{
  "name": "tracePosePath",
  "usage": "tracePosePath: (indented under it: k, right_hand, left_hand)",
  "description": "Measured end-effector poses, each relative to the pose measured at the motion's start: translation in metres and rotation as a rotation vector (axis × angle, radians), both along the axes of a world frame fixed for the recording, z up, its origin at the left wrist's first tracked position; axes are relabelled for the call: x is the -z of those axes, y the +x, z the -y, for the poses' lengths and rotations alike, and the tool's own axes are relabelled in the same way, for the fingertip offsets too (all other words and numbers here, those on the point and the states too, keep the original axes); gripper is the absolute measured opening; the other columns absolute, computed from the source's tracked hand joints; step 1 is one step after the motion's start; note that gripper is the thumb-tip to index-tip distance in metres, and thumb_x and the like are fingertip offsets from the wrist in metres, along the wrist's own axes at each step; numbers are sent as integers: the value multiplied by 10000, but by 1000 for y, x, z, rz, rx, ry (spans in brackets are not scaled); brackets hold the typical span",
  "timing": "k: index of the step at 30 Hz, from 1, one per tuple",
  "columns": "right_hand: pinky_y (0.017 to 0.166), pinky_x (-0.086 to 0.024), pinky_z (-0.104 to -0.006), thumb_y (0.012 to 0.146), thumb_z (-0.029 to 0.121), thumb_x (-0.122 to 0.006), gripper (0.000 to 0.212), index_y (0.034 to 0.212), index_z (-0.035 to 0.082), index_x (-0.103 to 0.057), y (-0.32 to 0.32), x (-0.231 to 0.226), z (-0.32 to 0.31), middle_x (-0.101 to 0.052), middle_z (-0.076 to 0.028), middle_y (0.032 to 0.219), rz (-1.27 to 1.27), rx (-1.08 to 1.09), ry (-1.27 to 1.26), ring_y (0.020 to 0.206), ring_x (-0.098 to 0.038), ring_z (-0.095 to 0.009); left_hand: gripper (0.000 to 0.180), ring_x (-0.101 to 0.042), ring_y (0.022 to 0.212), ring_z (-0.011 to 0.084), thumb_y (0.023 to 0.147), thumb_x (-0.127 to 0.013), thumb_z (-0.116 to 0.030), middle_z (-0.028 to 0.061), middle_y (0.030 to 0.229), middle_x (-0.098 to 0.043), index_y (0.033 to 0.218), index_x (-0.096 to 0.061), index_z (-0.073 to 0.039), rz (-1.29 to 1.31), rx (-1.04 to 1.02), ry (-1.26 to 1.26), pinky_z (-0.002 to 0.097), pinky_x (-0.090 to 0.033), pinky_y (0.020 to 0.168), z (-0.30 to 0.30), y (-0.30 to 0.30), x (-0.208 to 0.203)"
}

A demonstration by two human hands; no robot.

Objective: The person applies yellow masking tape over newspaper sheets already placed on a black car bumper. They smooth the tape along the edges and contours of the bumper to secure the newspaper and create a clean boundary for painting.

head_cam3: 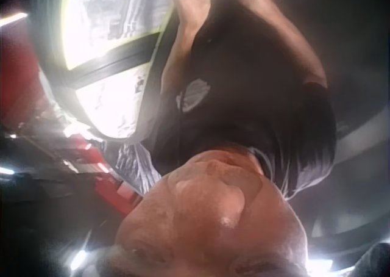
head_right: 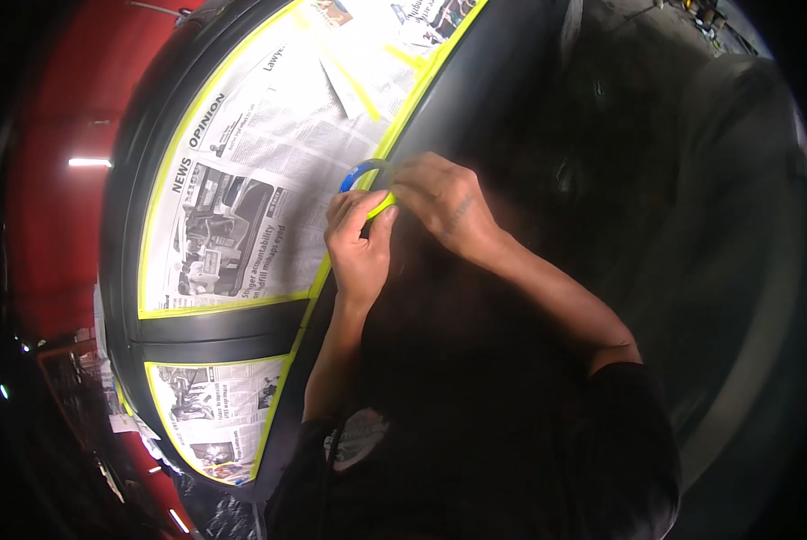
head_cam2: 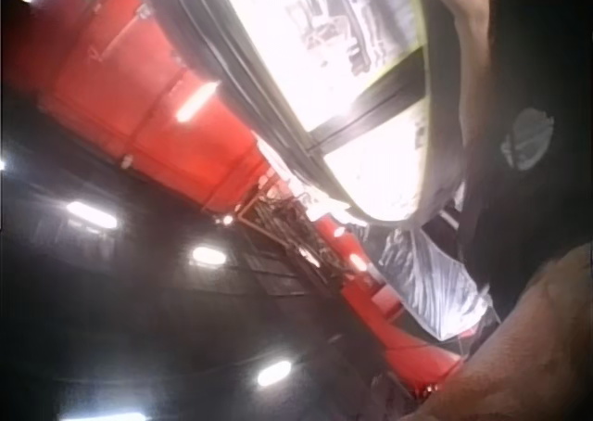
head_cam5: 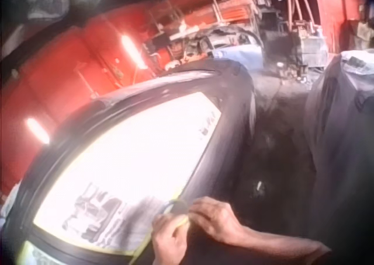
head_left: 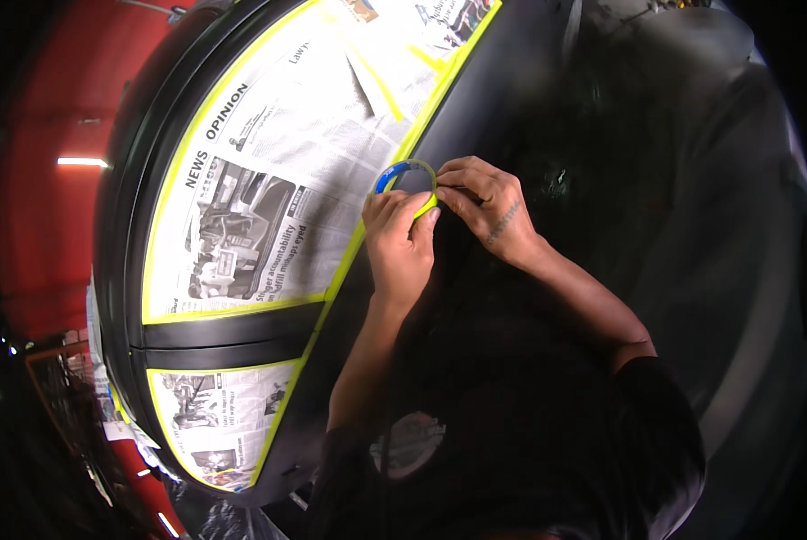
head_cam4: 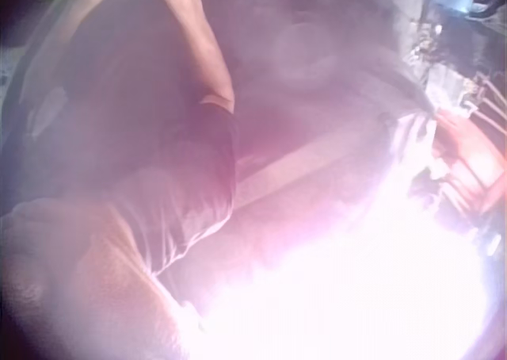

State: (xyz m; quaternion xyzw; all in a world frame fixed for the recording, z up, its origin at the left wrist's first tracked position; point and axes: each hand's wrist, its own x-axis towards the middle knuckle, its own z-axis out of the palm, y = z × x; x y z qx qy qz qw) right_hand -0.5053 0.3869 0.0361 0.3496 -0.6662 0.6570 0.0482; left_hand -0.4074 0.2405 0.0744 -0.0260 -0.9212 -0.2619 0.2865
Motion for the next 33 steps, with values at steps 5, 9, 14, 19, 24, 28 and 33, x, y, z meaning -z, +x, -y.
tracePosePath:
  k: [5, 9, 14, 19, 24, 28, 33]
  right_hand:
    - [780, -565, -325, 920, -25, -704, 53, 966, -47, -691, -6, 0, 16, -708, -130, 1060, 101, -90, 35, 862, -697, -222]
    - [862, -536, -310, 925, 15, -675, 43, 934, -23, -693, -32, -5, 14, -668, -89, 1100, 496, -308, -128, 966, -643, -159]
    - [1045, -504, -334, 1021, 67, -690, 480, 1485, 2, -588, -38, -12, 17, -682, -127, 1368, 553, -617, 22, 1251, -635, -186]
    - [899, -553, -298, 1011, 204, -769, 353, 1265, -36, -722, -48, 32, 26, -772, -60, 1004, 441, -179, 112, 972, -709, -132]
    - [764, -558, -353, 977, 173, -792, 373, 1255, -59, -703, -42, 22, 36, -758, -167, 947, 240, 19, 143, 847, -719, -174]
    - [755, -562, -380, 957, 136, -789, 365, 1244, -69, -699, -43, 30, 40, -745, -233, 994, 131, 39, 156, 825, -735, -287]
    - [784, -562, -370, 994, 123, -757, 441, 1381, -36, -616, -40, 32, 45, -734, -211, 1046, 319, 4, 55, 866, -701, -216]
  left_hand:
    - [202, -679, 953, 303, 872, -790, 13, 124, 985, -743, 1069, -747, 0, -38, 19, 26, 409, -532, 854, 18, 0, 1]
    - [184, -679, 891, 199, 913, -782, -13, 111, 973, -756, 1085, -738, 35, 141, 98, 664, 340, -533, 822, 49, 5, 12]
    - [249, -672, 915, 119, 989, -729, -33, 97, 1048, -736, 1212, -695, 74, 211, 575, 1306, 266, -540, 828, 98, -11, 26]
    - [296, -674, 894, 169, 981, -739, -60, 128, 1088, -727, 1253, -700, 50, 129, 98, 555, 305, -559, 761, 88, -65, -6]
    - [324, -669, 827, 182, 916, -832, -116, 156, 1031, -732, 1171, -741, 62, 290, 29, 323, 327, -560, 702, 81, -93, -23]
    - [285, -615, 709, 102, 932, -842, -164, 47, 837, -744, 1138, -786, 25, 264, 1, 451, 279, -525, 692, 74, -96, -2]
    - [70, -680, 756, 242, 924, -737, -39, 127, 841, -735, 926, -766, 25, 83, -52, 87, 387, -525, 719, 75, -133, -19]
